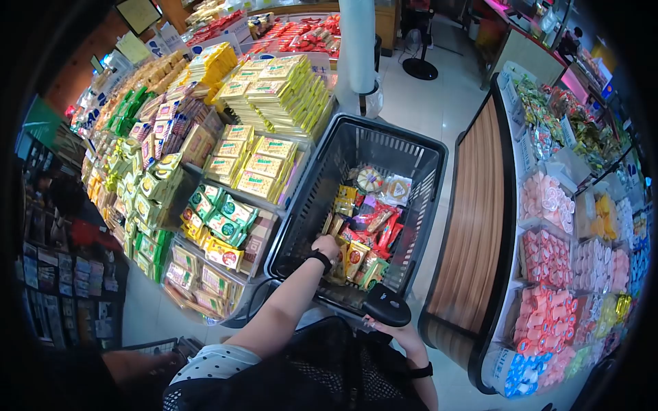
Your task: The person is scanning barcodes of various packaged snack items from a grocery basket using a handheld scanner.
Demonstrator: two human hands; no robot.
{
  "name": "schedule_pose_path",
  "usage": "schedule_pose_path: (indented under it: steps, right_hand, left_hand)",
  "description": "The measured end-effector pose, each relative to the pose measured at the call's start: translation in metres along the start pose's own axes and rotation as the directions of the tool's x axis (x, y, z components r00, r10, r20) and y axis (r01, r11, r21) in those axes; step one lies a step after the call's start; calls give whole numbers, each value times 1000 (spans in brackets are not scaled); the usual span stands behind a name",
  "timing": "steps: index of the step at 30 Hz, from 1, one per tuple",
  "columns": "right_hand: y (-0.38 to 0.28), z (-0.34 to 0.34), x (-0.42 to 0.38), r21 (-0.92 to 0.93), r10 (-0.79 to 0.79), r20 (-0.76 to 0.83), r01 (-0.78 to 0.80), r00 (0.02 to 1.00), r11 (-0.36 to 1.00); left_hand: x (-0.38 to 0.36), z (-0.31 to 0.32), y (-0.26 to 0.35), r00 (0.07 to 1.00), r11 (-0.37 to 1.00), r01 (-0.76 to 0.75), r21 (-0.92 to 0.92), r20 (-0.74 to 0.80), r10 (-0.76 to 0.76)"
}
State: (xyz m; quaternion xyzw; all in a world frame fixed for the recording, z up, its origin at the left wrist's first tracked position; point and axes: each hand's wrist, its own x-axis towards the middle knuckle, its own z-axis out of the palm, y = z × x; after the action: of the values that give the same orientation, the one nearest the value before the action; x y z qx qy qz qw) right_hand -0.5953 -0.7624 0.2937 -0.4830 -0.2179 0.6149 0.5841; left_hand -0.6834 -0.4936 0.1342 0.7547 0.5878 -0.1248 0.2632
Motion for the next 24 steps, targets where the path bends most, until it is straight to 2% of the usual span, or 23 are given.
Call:
schedule_pose_path:
  steps: [3,5,8,9,12,13,14,15,17,18,19,21,24]
  right_hand:
    - [-9,6,-4,-42,85,26,-84,996,996]
    - [-16,14,-9,-69,76,-23,-77,997,995]
    - [-2,2,-11,-14,78,23,-78,997,997]
    - [3,-3,-11,-14,74,27,-73,997,997]
    - [0,-4,-13,29,15,20,-15,1000,999]
    - [-2,-4,-13,26,12,23,-13,1000,1000]
    - [-3,-3,-13,71,5,41,-8,999,997]
    - [-3,-2,-14,117,1,60,-8,998,993]
    - [-7,4,-13,72,-16,75,11,997,997]
    - [-8,7,-13,27,-35,86,33,996,999]
    - [-8,7,-12,26,-33,91,31,995,999]
    - [-7,7,-11,-1,-64,81,64,995,998]
    - [1,5,-9,8,-78,72,78,994,997]
  left_hand:
    - [-7,-7,4,995,997,44,-58,-90,-49]
    - [-8,-13,1,930,996,-50,70,-359,72]
    - [-44,-63,15,778,927,-309,211,-504,374]
    - [-52,-74,17,776,928,-307,214,-509,374]
    - [-86,-109,19,687,839,-534,-108,-634,356]
    - [-108,-128,18,735,782,-564,-266,-594,327]
    - [-117,-136,12,835,619,-541,-569,-448,318]
    - [-126,-142,6,893,409,-415,-812,-280,352]
    - [-159,-151,0,847,36,-391,-920,-344,405]
    - [-169,-150,-5,848,7,-359,-933,-323,420]
    - [-178,-145,-10,854,-90,-320,-943,-328,403]
    - [-189,-135,-16,862,-103,-318,-943,-332,383]
    - [-202,-119,-24,866,-23,-342,-939,-324,381]
